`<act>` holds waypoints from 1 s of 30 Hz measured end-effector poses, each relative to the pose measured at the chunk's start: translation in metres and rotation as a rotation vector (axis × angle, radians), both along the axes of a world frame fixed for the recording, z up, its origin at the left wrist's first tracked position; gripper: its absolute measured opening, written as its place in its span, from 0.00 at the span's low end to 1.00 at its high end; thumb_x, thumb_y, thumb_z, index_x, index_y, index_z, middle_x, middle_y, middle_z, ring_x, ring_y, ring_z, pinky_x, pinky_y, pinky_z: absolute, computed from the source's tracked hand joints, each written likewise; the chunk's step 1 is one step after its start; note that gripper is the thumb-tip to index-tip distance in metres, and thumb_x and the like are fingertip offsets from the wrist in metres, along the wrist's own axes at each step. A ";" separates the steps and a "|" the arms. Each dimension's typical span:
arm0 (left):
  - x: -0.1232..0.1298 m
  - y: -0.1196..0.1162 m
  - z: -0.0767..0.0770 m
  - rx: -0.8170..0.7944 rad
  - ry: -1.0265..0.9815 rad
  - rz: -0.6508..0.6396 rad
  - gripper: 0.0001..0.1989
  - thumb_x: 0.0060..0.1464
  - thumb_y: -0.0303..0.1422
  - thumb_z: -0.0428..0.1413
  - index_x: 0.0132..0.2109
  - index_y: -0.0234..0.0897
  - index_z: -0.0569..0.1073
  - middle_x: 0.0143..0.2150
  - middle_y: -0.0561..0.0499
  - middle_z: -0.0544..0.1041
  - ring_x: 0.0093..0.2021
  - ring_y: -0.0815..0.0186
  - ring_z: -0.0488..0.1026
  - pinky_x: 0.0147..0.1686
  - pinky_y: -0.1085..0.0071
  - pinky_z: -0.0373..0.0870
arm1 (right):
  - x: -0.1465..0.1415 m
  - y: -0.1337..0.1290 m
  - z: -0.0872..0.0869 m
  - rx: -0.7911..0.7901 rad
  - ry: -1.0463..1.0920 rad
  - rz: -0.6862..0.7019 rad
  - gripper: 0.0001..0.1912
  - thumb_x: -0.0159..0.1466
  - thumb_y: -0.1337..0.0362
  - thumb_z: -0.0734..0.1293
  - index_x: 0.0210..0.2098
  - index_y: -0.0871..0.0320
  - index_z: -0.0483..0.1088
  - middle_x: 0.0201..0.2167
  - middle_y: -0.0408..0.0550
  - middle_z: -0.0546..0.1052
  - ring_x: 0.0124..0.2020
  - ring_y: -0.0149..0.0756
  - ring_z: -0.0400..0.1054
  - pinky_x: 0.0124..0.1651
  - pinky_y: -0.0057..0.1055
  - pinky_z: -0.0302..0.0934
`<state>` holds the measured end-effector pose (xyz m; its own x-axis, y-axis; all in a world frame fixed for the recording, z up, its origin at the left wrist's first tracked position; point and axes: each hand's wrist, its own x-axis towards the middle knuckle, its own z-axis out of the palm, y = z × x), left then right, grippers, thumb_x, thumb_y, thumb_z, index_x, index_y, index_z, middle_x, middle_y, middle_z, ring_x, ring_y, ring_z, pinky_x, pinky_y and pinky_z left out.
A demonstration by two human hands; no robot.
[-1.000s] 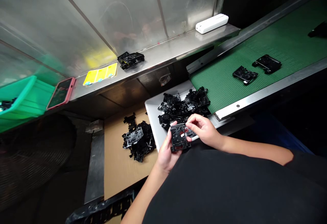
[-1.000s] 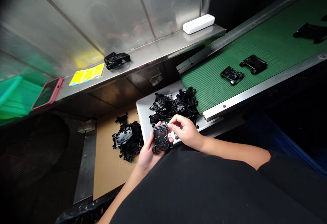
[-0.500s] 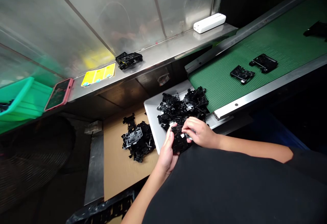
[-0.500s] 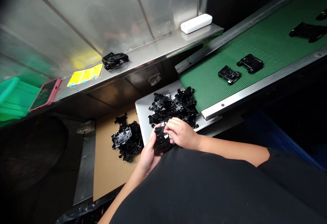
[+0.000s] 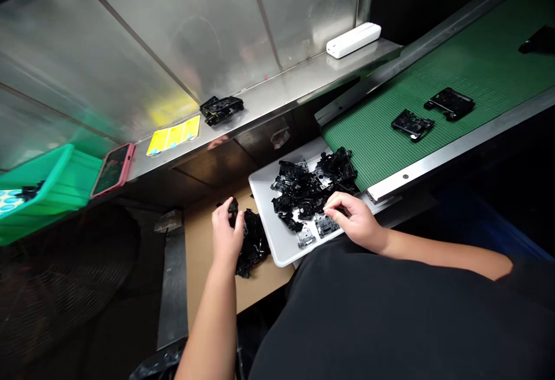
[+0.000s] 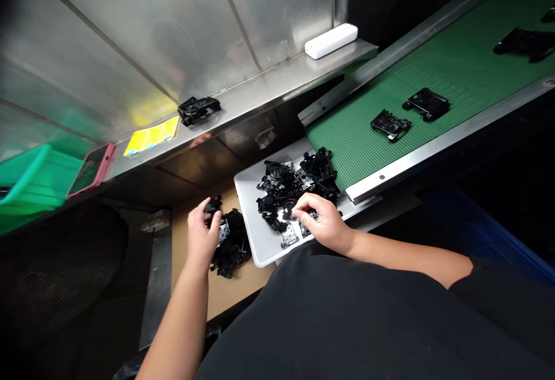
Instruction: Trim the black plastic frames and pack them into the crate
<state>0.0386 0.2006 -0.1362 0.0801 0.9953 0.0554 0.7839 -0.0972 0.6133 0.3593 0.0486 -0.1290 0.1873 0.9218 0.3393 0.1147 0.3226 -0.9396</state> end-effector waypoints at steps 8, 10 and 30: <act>0.012 0.036 -0.035 -0.064 0.327 -0.225 0.25 0.61 0.32 0.57 0.65 0.35 0.71 0.75 0.32 0.58 0.78 0.36 0.41 0.73 0.33 0.38 | 0.000 0.001 0.002 -0.036 -0.002 0.009 0.06 0.72 0.64 0.67 0.36 0.55 0.72 0.35 0.47 0.75 0.37 0.39 0.71 0.43 0.37 0.66; 0.032 0.026 -0.053 -0.129 0.315 -0.431 0.21 0.60 0.28 0.58 0.60 0.41 0.76 0.70 0.39 0.67 0.76 0.46 0.52 0.75 0.44 0.45 | 0.001 0.001 0.002 -0.051 0.006 -0.002 0.07 0.72 0.64 0.67 0.36 0.55 0.72 0.35 0.47 0.75 0.37 0.39 0.70 0.42 0.37 0.66; 0.105 -0.078 -0.029 -0.892 -1.013 -0.158 0.26 0.65 0.49 0.53 0.55 0.32 0.77 0.48 0.37 0.84 0.46 0.53 0.83 0.39 0.64 0.78 | -0.007 0.001 0.006 -0.070 0.034 0.010 0.07 0.72 0.63 0.68 0.36 0.55 0.73 0.34 0.45 0.76 0.36 0.37 0.71 0.42 0.36 0.66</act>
<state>0.1437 0.1225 -0.1656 0.5046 0.7069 -0.4956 -0.0268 0.5866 0.8094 0.3523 0.0500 -0.1231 0.1879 0.9451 0.2673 0.0793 0.2567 -0.9632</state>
